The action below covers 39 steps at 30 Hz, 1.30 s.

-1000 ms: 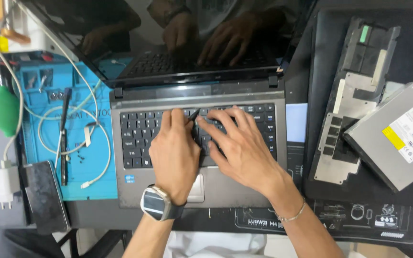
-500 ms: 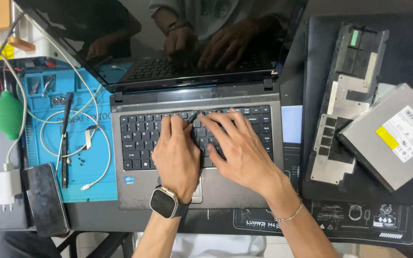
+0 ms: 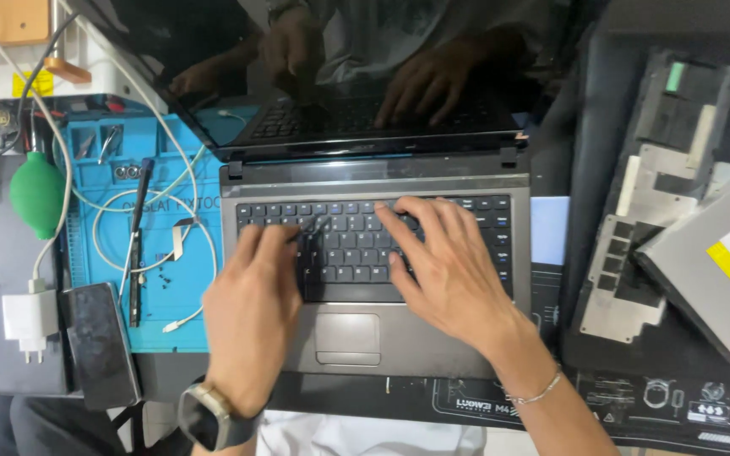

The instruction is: The person tests the laptop keyboard by pressing individual keys with fingers and a pen. They repeatedly press keys across the keyboard, including the function row and number pad, and use a pen to press specific keys.

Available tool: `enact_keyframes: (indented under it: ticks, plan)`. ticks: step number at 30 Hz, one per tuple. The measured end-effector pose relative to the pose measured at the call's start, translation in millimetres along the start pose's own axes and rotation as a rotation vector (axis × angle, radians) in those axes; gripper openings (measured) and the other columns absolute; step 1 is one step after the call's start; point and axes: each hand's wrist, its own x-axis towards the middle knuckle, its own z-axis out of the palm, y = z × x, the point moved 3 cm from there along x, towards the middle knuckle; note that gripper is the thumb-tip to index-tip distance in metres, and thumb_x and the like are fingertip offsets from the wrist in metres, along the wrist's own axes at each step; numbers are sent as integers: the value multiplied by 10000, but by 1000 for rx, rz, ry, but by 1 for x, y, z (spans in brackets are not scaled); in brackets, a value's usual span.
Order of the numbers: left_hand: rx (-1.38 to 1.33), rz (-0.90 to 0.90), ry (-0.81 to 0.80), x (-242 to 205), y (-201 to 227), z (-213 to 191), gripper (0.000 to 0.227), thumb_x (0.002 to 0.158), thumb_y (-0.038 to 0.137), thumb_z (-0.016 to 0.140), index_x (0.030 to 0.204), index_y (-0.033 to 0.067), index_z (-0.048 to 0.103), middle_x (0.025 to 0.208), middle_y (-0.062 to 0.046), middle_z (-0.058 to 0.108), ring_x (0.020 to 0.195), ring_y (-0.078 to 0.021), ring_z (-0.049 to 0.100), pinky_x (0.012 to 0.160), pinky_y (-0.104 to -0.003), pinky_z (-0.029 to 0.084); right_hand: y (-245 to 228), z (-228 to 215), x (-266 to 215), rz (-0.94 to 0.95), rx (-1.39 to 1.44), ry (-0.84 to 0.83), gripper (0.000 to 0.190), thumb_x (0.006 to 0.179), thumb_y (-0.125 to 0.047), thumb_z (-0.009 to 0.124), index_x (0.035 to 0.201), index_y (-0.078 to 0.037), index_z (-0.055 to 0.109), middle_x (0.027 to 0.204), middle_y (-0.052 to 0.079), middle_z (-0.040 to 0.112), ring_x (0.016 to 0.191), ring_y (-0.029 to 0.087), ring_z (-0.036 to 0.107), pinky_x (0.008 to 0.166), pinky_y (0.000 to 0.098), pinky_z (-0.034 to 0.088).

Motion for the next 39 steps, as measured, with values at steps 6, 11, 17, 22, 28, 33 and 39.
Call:
enact_keyframes:
  ticks: [6,11,17,22,28,33,39]
  plan:
    - [79,-53,22,-1,-39,-41,236,973,46,583,1175,84,699,1005,-129,656,785,-363,641,612,-444,495,-16,-5,5,7,-59,-21,478,887,-137,685,1347,-34,607,1296,153,551,1204,360,505,1083,506,402]
    - [147,92,29,1,-72,-49,274,950,27,619,1198,102,709,981,-64,664,864,-288,664,670,-406,508,-32,-5,18,29,-78,-51,480,875,-143,699,1335,-35,615,1317,157,549,1215,377,498,1072,507,414]
    - [308,267,-43,22,-83,-46,479,763,18,656,1223,123,733,1000,-8,678,847,-223,644,654,-376,527,-48,16,37,-7,-27,-79,465,895,-148,687,1333,-15,611,1363,156,559,1280,352,499,1119,511,395]
    - [398,325,-125,32,-82,-40,398,789,48,666,1174,120,735,943,6,653,850,-191,643,618,-345,529,-58,42,44,-68,-21,-117,474,924,-181,656,1361,-5,605,1429,142,558,1358,338,464,1178,546,316]
    - [617,391,-54,17,-71,-17,354,808,135,658,1144,36,707,937,-6,602,865,-160,643,570,-275,532,-54,51,42,-69,-17,-111,462,958,-198,637,1387,-30,608,1435,96,572,1389,337,446,1205,590,260]
    - [701,402,96,4,-73,-4,389,857,115,650,1232,21,697,1018,0,605,800,-127,584,573,-246,465,-56,51,41,-68,-19,-100,467,950,-190,641,1390,-35,608,1431,82,580,1382,332,452,1206,590,265]
    - [641,506,18,29,-72,-17,121,834,158,645,941,120,686,1001,-8,659,844,-176,622,683,-324,466,-53,50,42,-80,-8,-94,465,960,-186,644,1400,-40,604,1429,80,583,1387,329,454,1213,586,264]
